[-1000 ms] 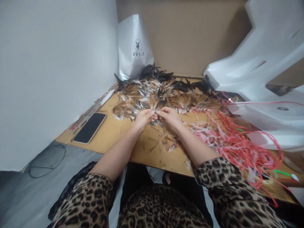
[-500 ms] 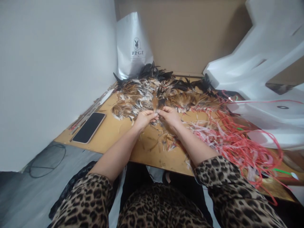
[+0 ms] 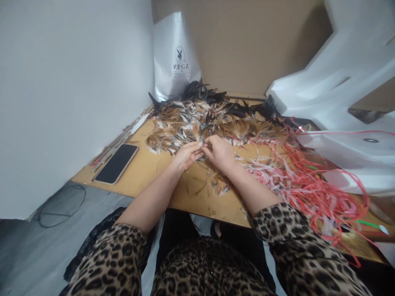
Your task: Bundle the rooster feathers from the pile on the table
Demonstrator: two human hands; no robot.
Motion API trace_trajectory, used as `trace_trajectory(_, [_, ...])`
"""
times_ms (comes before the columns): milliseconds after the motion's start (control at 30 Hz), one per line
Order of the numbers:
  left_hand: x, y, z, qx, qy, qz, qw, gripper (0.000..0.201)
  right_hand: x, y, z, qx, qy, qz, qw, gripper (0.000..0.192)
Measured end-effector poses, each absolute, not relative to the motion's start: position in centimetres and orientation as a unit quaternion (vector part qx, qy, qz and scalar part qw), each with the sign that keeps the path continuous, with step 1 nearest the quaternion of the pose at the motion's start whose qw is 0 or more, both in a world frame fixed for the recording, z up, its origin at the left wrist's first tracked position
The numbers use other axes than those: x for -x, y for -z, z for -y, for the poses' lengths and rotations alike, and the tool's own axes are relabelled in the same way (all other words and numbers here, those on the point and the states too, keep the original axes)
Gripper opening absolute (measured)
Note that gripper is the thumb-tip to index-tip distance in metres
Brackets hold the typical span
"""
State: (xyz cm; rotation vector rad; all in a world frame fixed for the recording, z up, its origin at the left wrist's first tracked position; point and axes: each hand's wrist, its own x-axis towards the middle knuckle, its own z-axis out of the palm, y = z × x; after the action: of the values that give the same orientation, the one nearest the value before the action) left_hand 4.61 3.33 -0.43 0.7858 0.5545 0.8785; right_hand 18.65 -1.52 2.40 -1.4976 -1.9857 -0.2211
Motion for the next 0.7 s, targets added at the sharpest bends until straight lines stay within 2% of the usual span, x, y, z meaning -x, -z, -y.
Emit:
trace_trajectory(300, [-4.62, 0.41, -3.18, -0.372, -0.417, -0.272, 0.783, 0.015, -18.9, -2.68, 1.41, 0.568, 0.088, 0.767, 0.287, 0.019])
trace_trajectory(533, [-4.74, 0.57, -3.06, -0.39, -0.403, -0.276, 0.781, 0.02, -18.91, -2.62, 1.51, 0.586, 0.086, 0.748, 0.299, 0.022])
trace_trajectory(633, [-4.81, 0.57, -2.99, -0.399, -0.417, -0.283, 0.766, 0.022, -18.93, -2.69, 1.38, 0.588, 0.053, 0.74, 0.322, 0.019])
trace_trajectory(700, [-4.84, 0.44, -2.94, -0.415, -0.431, -0.291, 0.747, 0.023, -19.1, -2.74, 1.1, 0.572, -0.013, 0.74, 0.353, 0.016])
